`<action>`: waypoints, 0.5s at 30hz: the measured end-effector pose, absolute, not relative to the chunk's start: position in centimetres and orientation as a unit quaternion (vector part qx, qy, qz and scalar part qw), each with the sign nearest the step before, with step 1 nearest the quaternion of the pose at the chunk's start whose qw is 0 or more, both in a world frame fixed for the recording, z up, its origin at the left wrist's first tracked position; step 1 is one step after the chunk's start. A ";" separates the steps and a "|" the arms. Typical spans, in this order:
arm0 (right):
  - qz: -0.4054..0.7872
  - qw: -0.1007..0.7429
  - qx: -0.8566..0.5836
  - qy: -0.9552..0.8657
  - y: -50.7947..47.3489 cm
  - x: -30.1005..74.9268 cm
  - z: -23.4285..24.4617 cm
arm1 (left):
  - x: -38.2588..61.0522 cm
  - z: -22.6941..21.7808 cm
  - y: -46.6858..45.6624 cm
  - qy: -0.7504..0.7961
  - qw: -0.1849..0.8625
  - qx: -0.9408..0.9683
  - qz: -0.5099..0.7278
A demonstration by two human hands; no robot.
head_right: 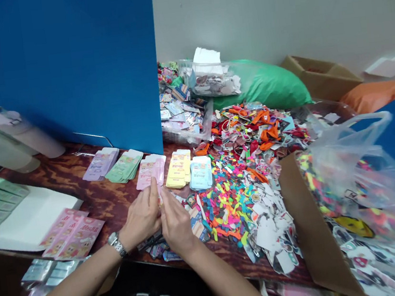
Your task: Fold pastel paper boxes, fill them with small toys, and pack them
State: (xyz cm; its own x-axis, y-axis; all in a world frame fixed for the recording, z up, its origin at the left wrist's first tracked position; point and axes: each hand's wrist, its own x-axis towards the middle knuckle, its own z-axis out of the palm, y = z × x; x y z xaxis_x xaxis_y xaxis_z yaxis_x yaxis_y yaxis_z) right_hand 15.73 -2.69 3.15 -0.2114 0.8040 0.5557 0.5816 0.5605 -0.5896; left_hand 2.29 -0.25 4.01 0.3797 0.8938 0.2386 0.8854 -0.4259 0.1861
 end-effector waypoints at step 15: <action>0.638 0.534 -0.454 -0.318 -1.8 16.9 3.0 | 1.6 3.0 -0.2 0.399 0.259 0.750 0.460</action>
State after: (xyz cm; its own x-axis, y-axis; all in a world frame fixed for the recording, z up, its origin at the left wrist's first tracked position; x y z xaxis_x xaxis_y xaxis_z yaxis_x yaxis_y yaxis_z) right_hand 16.95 -1.75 2.96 -0.0180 0.9707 -0.2396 -0.3928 -0.2272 -0.8911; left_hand 1.56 -0.19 3.02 0.2585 0.8362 0.4836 0.3604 -0.5480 0.7548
